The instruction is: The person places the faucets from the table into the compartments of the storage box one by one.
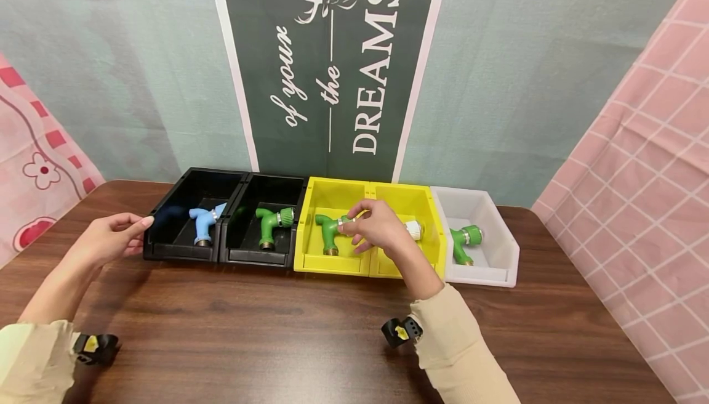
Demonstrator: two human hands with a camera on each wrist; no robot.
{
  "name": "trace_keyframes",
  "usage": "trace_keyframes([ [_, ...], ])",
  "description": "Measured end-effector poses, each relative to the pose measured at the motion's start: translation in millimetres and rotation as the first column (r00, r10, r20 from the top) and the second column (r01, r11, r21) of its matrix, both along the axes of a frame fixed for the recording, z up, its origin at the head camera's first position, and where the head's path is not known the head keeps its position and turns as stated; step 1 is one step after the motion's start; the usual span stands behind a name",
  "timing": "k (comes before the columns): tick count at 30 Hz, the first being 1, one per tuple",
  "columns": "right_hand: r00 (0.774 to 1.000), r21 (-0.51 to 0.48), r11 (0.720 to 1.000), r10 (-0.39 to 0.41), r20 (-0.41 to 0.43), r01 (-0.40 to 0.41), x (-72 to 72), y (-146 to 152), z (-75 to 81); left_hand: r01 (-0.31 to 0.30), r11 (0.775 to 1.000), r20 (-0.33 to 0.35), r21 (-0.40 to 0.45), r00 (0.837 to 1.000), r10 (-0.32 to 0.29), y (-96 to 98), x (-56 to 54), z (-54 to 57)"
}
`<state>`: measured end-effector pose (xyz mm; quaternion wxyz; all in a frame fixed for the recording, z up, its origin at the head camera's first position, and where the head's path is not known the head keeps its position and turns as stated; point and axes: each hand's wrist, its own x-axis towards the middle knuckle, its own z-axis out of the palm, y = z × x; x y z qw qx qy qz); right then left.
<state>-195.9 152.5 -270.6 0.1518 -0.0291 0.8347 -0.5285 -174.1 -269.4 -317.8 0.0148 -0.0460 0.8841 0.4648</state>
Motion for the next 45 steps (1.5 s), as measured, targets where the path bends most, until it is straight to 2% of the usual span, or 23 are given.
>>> trace_keyframes([
  [22,0.997,0.005,0.998,0.069,-0.024,-0.069,2.3,6.8,2.8,-0.005,1.000,0.000,0.007,1.000,0.005,3.2,-1.0,2.2],
  [34,0.995,0.019,0.996,0.084,-0.046,-0.084,4.0,11.7,3.0,-0.027,0.999,0.003,-0.040,1.000,0.028,5.6,0.8,4.1],
  [45,0.988,0.034,0.990,0.137,-0.076,-0.135,8.0,17.0,1.4,-0.031,0.993,0.024,-0.115,0.999,0.033,7.1,1.9,5.4],
])
